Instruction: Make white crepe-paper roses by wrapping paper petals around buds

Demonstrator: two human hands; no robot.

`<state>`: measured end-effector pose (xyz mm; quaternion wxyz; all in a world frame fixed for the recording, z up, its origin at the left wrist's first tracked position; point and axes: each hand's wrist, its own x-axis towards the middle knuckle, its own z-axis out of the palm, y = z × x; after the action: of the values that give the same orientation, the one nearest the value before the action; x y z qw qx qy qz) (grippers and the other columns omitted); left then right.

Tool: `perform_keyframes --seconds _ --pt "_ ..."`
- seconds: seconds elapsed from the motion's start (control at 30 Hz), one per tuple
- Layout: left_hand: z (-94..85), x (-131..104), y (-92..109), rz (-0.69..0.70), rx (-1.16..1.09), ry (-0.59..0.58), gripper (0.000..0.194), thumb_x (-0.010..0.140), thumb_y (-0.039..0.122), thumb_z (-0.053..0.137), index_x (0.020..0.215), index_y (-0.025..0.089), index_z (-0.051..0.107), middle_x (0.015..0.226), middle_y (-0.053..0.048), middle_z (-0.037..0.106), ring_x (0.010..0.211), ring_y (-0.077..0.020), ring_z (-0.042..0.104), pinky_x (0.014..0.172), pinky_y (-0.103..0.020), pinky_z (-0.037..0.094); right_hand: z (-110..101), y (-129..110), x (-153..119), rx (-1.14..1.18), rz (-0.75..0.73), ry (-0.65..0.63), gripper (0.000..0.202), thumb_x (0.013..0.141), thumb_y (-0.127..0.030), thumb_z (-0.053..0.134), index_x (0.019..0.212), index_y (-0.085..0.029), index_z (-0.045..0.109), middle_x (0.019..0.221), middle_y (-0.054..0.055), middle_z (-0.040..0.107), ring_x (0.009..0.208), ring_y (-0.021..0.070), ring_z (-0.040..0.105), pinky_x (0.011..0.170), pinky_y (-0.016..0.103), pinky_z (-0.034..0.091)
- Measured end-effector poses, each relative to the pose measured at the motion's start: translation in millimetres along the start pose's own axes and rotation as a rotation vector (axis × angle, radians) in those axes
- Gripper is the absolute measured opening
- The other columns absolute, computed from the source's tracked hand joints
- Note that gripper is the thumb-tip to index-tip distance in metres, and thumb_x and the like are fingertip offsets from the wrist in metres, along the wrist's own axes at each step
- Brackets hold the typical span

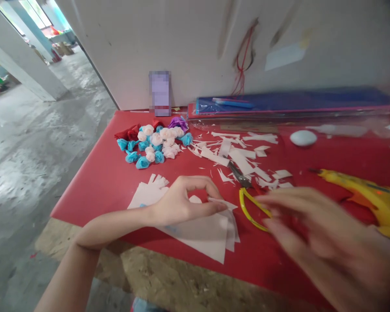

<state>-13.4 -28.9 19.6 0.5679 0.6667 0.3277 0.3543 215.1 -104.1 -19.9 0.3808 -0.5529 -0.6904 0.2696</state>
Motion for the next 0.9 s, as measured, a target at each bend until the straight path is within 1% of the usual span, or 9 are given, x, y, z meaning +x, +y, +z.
perform_keyframes --seconds 0.07,0.1,0.13,0.27,0.43,0.6,0.7,0.8,0.9 --pt "2.7 0.0 0.0 0.04 0.045 0.009 0.01 0.071 0.014 0.062 0.061 0.012 0.058 0.062 -0.001 0.058 0.059 -0.009 0.05 0.061 -0.023 0.042 15.5 -27.5 32.3 -0.043 -0.133 -0.05 0.01 0.077 -0.028 0.058 0.086 -0.023 0.06 0.091 0.003 0.063 0.08 0.0169 0.06 0.071 0.026 0.049" --pt "3.9 0.0 -0.5 0.062 0.069 0.012 0.01 0.07 0.014 0.062 0.061 0.011 0.058 0.062 -0.002 0.058 0.059 -0.0093 0.049 0.061 -0.024 0.042 21.9 -37.3 42.3 -0.063 -0.202 -0.059 0.006 0.077 -0.025 0.057 0.081 -0.022 0.06 0.082 0.003 0.064 0.073 0.016 0.061 0.067 0.024 0.05" --pt "4.9 0.0 -1.1 0.084 0.093 0.011 0.01 0.07 0.014 0.062 0.061 0.011 0.058 0.061 -0.002 0.058 0.06 -0.0096 0.049 0.062 -0.025 0.042 26.7 -44.3 48.2 -0.073 -0.271 -0.032 0.005 0.078 -0.023 0.055 0.076 -0.021 0.059 0.074 0.002 0.064 0.067 0.0147 0.061 0.061 0.023 0.05" --pt "7.2 -0.2 -4.0 0.137 0.159 0.01 0.01 0.071 0.011 0.061 0.062 0.009 0.059 0.062 -0.003 0.059 0.06 -0.0096 0.049 0.066 -0.026 0.042 31.3 -51.0 48.4 -0.126 -0.318 0.02 0.016 0.08 -0.019 0.05 0.066 -0.02 0.058 0.066 0.003 0.065 0.059 0.014 0.062 0.056 0.023 0.051" --pt "7.0 0.6 -4.3 0.158 0.193 0.005 0.008 0.071 0.011 0.061 0.063 0.009 0.061 0.062 -0.003 0.059 0.06 -0.0096 0.049 0.065 -0.026 0.043 26.7 -49.7 45.6 -0.145 -0.344 0.063 0.019 0.079 -0.017 0.05 0.063 -0.019 0.059 0.063 0.003 0.067 0.055 0.0139 0.063 0.055 0.023 0.052" --pt "2.0 2.7 -2.3 0.098 0.181 0.008 0.008 0.071 0.014 0.063 0.064 0.011 0.061 0.063 -0.003 0.061 0.06 -0.0096 0.051 0.064 -0.025 0.044 21.7 -48.6 48.8 -0.117 -0.272 0.012 0.019 0.078 -0.018 0.052 0.06 -0.019 0.059 0.063 0.002 0.067 0.054 0.013 0.063 0.052 0.02 0.052" --pt "-4.7 3.8 -3.2 0.086 0.152 0.054 0.01 0.073 0.016 0.061 0.064 0.012 0.059 0.063 -0.002 0.059 0.061 -0.0093 0.053 0.064 -0.025 0.046 18.0 -44.6 51.7 -0.042 -0.193 -0.034 0.014 0.076 -0.02 0.056 0.062 -0.02 0.06 0.066 0.001 0.067 0.055 0.013 0.063 0.05 0.019 0.051" --pt "-11.5 4.4 -4.6 0.218 0.19 0.114 0.003 0.076 0.016 0.058 0.074 0.013 0.057 0.07 -0.001 0.06 0.067 -0.0091 0.056 0.068 -0.024 0.048 15.7 -41.4 55.0 0.132 -0.05 -0.121 0.013 0.073 -0.022 0.06 0.06 -0.021 0.062 0.066 0.0 0.066 0.058 0.0131 0.062 0.05 0.018 0.049" --pt "-14.2 5.3 -4.2 0.411 0.337 0.049 0.016 0.075 0.016 0.061 0.089 0.013 0.054 0.079 -0.005 0.064 0.075 -0.0112 0.059 0.075 -0.027 0.049 15.2 -41.3 56.4 0.355 0.174 -0.224 0.012 0.07 -0.025 0.063 0.059 -0.021 0.064 0.06 -0.001 0.063 0.053 0.0102 0.057 0.046 0.018 0.043"
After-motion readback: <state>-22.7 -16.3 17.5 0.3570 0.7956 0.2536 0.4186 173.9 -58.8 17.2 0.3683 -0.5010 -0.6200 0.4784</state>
